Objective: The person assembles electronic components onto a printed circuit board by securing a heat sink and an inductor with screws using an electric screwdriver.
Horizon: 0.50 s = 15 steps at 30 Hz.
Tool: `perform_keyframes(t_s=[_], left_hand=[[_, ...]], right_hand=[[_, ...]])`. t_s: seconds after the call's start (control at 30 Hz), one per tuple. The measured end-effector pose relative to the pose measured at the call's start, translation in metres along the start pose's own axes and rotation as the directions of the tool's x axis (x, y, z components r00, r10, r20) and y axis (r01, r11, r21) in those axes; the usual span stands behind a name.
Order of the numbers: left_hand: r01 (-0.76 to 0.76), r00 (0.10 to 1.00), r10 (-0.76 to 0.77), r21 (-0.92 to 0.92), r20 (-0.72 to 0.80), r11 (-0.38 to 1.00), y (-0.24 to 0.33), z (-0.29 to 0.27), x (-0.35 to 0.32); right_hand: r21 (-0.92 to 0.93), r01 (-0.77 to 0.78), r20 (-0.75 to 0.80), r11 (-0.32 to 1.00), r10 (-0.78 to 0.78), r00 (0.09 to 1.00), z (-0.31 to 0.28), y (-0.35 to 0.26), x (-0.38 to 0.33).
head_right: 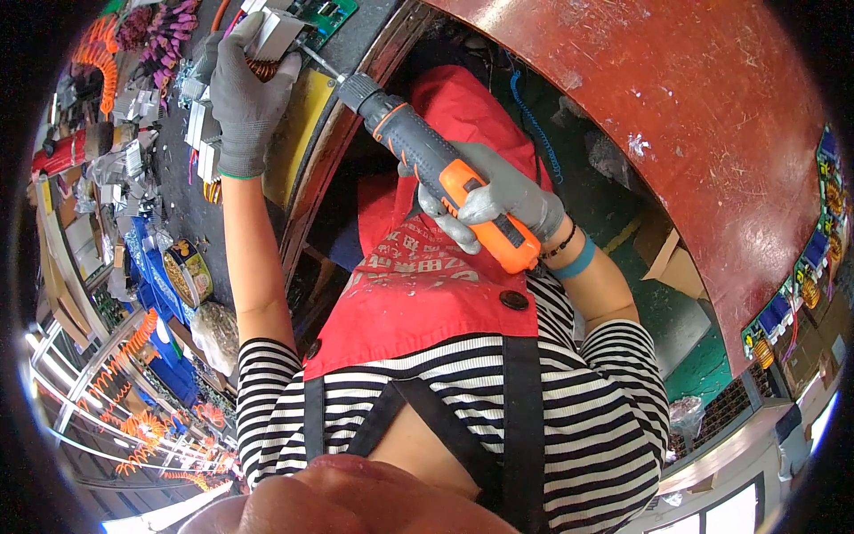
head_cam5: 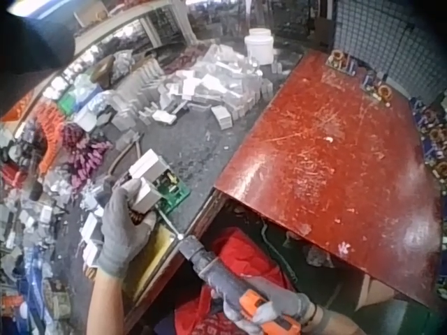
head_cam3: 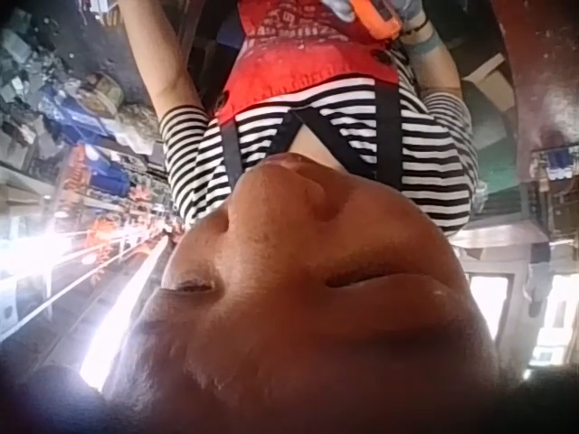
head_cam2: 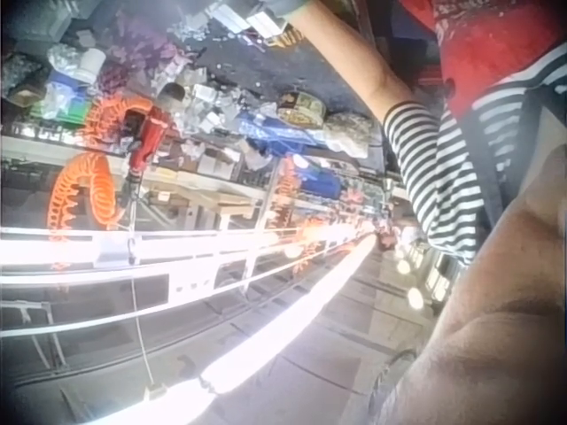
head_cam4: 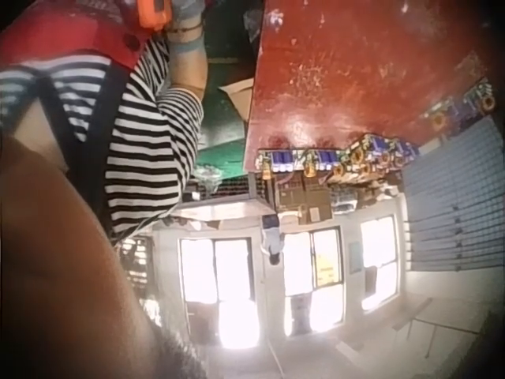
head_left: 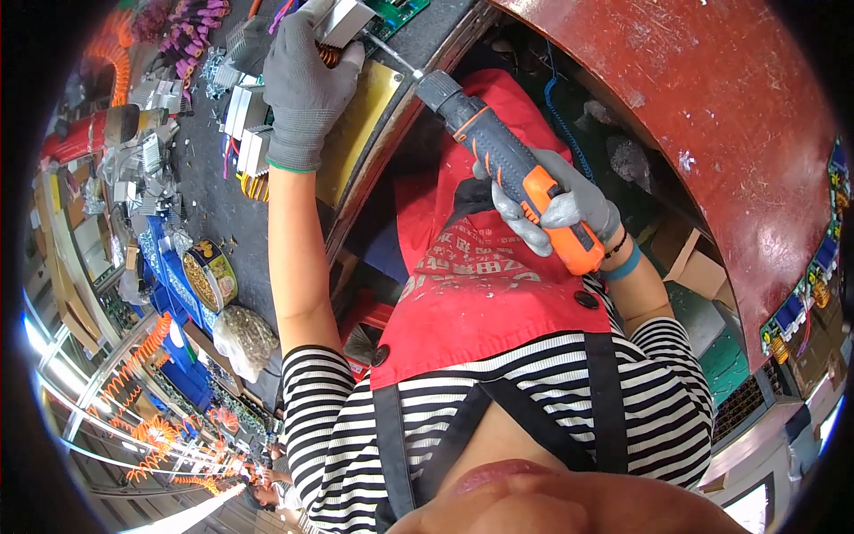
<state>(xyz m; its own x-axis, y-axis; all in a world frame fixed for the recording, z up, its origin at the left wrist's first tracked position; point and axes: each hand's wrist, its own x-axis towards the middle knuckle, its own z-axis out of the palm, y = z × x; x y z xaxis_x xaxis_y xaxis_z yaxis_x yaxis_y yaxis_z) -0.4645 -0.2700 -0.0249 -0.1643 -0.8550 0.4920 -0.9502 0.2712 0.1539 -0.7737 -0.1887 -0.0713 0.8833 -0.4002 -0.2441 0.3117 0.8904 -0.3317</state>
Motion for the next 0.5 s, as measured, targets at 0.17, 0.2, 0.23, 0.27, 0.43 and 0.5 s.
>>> perform_keyframes(t_s=[0.17,0.2,0.23,0.27,0.43,0.5], left_hand=[[-0.009,1.0,0.009,-0.003,-0.014,1.0,-0.001,0.004,0.005],[-0.015,1.0,0.016,0.021,-0.009,1.0,-0.001,0.005,0.006],[-0.019,1.0,0.019,0.05,-0.006,0.999,-0.002,0.003,0.005],[0.026,1.0,-0.026,0.049,0.003,0.998,-0.002,0.002,0.004],[-0.037,0.999,0.033,-0.088,-0.043,0.995,0.002,-0.003,0.006],[-0.04,0.998,0.038,-0.047,-0.049,0.998,0.002,-0.004,0.004]], right_hand=[[0.106,0.037,0.094,0.994,-0.047,0.995,0.004,-0.002,0.004],[0.179,0.018,0.121,0.984,-0.04,0.992,0.001,-0.001,0.005],[0.172,0.012,0.127,0.985,-0.034,0.991,-0.001,0.001,0.007],[0.25,-0.015,0.179,0.968,-0.031,0.983,-0.003,0.002,0.009],[0.374,-0.102,0.314,0.922,-0.023,0.949,-0.002,0.008,0.013],[0.086,-0.017,0.049,0.996,0.013,0.999,0.017,-0.001,0.005]])
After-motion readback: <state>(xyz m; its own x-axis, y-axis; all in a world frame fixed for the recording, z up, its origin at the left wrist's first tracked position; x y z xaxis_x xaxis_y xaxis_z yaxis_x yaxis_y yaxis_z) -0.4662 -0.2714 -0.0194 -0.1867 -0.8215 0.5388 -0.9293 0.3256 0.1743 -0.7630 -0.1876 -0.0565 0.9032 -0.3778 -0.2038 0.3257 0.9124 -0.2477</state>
